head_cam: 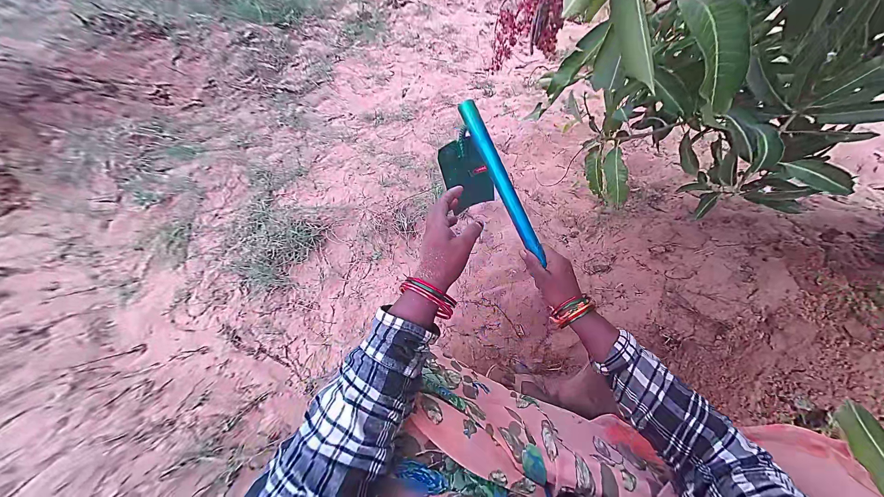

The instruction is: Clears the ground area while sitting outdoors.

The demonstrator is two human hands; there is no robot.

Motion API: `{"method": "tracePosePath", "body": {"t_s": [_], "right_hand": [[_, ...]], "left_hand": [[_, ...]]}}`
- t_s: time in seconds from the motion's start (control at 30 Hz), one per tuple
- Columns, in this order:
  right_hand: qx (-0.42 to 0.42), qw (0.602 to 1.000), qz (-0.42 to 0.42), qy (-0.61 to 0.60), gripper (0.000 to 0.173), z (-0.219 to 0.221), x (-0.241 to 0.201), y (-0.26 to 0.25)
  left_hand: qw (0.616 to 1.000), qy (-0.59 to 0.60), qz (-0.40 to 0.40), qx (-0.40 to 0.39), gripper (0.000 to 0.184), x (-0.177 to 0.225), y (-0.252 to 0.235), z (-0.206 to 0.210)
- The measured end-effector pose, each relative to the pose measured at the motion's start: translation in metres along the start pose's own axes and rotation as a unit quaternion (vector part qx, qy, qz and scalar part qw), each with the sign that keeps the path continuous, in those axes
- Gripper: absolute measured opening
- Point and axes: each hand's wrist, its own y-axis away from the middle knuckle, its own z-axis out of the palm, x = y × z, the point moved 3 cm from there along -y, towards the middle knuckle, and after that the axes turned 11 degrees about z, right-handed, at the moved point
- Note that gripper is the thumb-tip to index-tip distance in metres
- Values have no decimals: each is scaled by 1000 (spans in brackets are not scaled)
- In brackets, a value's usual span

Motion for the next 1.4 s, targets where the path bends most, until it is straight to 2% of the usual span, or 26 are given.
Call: {"method": "tracePosePath", "body": {"t_s": [0.07,0.1,0.2,0.27,0.3,0.4,0.5,0.57,0.6,0.67,0.73,0.8,0.9,1.0,1.1,1.17,1.2,1.27,1.3,1.4], "right_hand": [[16,998,6,-56,40,13,9,-13],[17,998,31,-46,41,23,27,-13],[-70,974,208,57,52,46,103,6],[-65,956,285,22,53,53,145,19],[-53,954,295,-11,51,49,148,15],[-31,957,273,-93,44,27,113,12],[47,982,136,-123,37,-2,62,-9],[98,986,66,-116,36,-9,55,-19],[109,989,56,-88,37,-9,61,-21],[50,991,121,20,44,-3,90,-15],[-73,965,228,102,52,11,134,-5],[-96,954,258,117,53,21,152,8],[-60,969,228,70,51,20,117,5],[15,994,109,-21,42,15,68,-20],[64,993,27,-94,39,30,38,-47],[36,996,51,-66,40,56,48,-55],[-12,995,93,-16,42,69,60,-54],[-136,968,189,90,50,85,83,-47],[-163,957,215,112,52,86,89,-41],[-139,961,227,69,51,79,76,-34]], "left_hand": [[1000,16,-2,13,64,-13,-11,1],[1000,25,-3,15,64,-17,-12,1],[999,29,-13,16,63,-17,-7,-1],[999,24,-23,8,63,-15,0,-2],[999,27,-15,14,64,-17,-6,-3],[999,39,1,17,63,-18,-7,-1],[998,55,12,27,61,-8,-6,-4],[997,63,16,32,61,-5,-4,-2],[997,64,23,39,61,-4,-5,-2],[996,66,29,52,61,-6,-6,0],[995,75,22,63,61,-7,-6,-1],[993,89,17,79,61,-6,-2,-7],[987,108,32,113,55,0,5,-24],[977,128,56,159,53,1,-2,-37],[972,147,55,174,52,-4,-10,-36],[971,150,43,182,52,-8,-11,-35],[971,148,36,186,51,-9,-9,-36],[971,145,24,187,50,-10,-5,-41],[969,152,20,193,51,-13,-5,-45],[958,179,19,223,53,-17,-7,-63]]}}
